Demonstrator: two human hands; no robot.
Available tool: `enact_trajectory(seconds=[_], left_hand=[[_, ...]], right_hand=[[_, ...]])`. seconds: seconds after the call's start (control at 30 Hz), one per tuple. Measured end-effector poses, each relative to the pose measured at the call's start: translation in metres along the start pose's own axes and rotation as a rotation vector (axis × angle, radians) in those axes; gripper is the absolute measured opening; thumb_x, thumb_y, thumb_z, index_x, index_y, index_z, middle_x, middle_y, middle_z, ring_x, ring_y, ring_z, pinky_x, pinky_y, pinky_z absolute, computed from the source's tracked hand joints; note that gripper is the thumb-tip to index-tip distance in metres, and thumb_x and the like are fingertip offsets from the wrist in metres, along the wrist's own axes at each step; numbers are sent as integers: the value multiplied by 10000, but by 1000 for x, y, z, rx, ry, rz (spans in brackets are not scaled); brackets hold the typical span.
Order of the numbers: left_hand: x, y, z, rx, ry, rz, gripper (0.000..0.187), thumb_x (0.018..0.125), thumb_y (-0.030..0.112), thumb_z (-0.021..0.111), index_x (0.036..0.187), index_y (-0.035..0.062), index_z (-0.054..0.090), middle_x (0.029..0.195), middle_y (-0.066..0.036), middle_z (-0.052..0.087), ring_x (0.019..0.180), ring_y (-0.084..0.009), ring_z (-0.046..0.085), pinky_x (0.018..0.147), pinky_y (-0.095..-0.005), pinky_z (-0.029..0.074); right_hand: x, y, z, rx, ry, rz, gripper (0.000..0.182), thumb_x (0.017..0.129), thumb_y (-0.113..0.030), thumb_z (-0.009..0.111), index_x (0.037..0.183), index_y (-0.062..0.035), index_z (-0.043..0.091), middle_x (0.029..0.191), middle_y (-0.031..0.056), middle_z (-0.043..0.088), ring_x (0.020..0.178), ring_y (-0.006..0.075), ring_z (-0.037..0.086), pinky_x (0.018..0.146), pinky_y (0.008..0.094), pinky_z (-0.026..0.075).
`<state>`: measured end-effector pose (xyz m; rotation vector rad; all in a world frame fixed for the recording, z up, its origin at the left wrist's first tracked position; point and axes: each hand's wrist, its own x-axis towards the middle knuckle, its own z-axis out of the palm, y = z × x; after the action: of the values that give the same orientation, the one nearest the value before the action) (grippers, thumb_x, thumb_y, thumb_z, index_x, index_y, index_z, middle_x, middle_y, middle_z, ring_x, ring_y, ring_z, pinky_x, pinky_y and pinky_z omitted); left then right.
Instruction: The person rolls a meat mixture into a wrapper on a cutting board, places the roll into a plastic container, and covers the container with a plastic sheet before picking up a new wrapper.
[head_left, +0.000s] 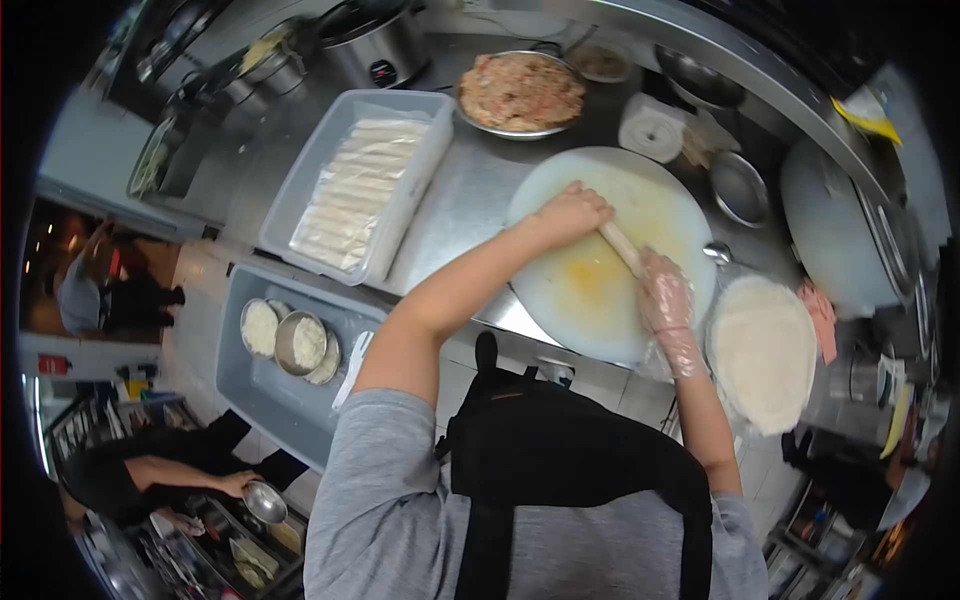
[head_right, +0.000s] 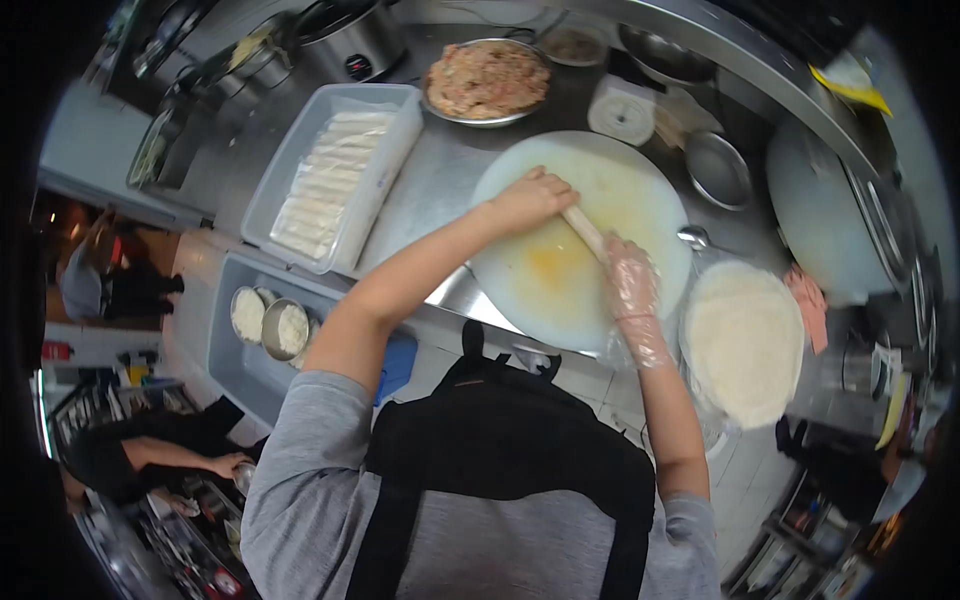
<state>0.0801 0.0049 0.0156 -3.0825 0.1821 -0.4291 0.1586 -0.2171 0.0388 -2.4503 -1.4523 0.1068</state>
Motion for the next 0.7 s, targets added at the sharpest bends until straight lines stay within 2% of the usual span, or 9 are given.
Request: enact_trajectory(seconds=[0.07,0.1,0.2,0.27,0.33,0.43,0.5,0.53,0.7], left_hand=[[-7,2,-10,2,-68,-32,288,765,134,587,1043,62,593,965,-80,604,996,-229,573,929,-484,388],[-11,4,-13,27,-67,-18,221,753,135,588,967,79,596,912,-56,595,967,-214,573,908,-466,392],[-40,2,-47,53,-94,-51,122,741,126,586,859,100,596,853,-39,600,930,-207,582,863,-448,400],[-61,-11,-81,54,-115,-87,89,740,118,583,827,104,593,847,-45,614,922,-215,592,840,-449,403],[-93,-36,-122,28,-130,-232,126,724,131,630,838,95,587,827,-68,639,890,-241,614,820,-451,404],[-140,-103,-191,-33,-323,-401,244,676,124,720,881,98,591,834,-79,653,897,-269,623,809,-455,401],[-173,-157,-213,-31,-408,-485,289,658,99,738,911,104,599,875,-76,650,923,-271,618,808,-451,398],[-186,-183,-219,-26,-481,-529,296,655,81,734,919,107,605,898,-73,648,931,-270,617,807,-450,395],[-226,-291,-192,275,-420,-606,163,700,66,666,859,97,644,937,-65,633,934,-262,618,775,-416,466]], right_hand=[[4,13,14,45,181,-130,346,716,-40,572,1061,-33,545,879,189,578,861,394,559,744,473,471],[6,10,14,52,173,-158,346,716,-40,572,1061,-33,545,879,189,578,861,394,559,744,473,471],[23,-20,-5,-9,12,-136,299,711,-24,561,1007,-53,531,833,188,580,823,407,560,724,488,459],[39,-59,-28,-11,-234,-66,269,714,-15,551,973,-65,502,805,186,585,811,412,563,719,501,443],[66,-100,-42,62,-240,-164,278,723,-22,550,990,-74,497,804,191,589,807,411,566,716,508,438],[124,-167,-50,127,-109,-559,283,763,-69,549,1032,-88,462,763,194,601,751,411,586,669,500,460],[170,-215,-38,262,-32,-686,245,756,-59,547,995,-72,495,737,201,603,750,418,591,667,498,463],[194,-239,-31,207,-58,-698,214,756,-55,543,969,-60,518,760,204,612,762,414,598,670,495,469],[292,-322,19,-34,-114,-645,153,769,-91,548,908,-43,589,833,196,643,807,383,627,692,472,494]])
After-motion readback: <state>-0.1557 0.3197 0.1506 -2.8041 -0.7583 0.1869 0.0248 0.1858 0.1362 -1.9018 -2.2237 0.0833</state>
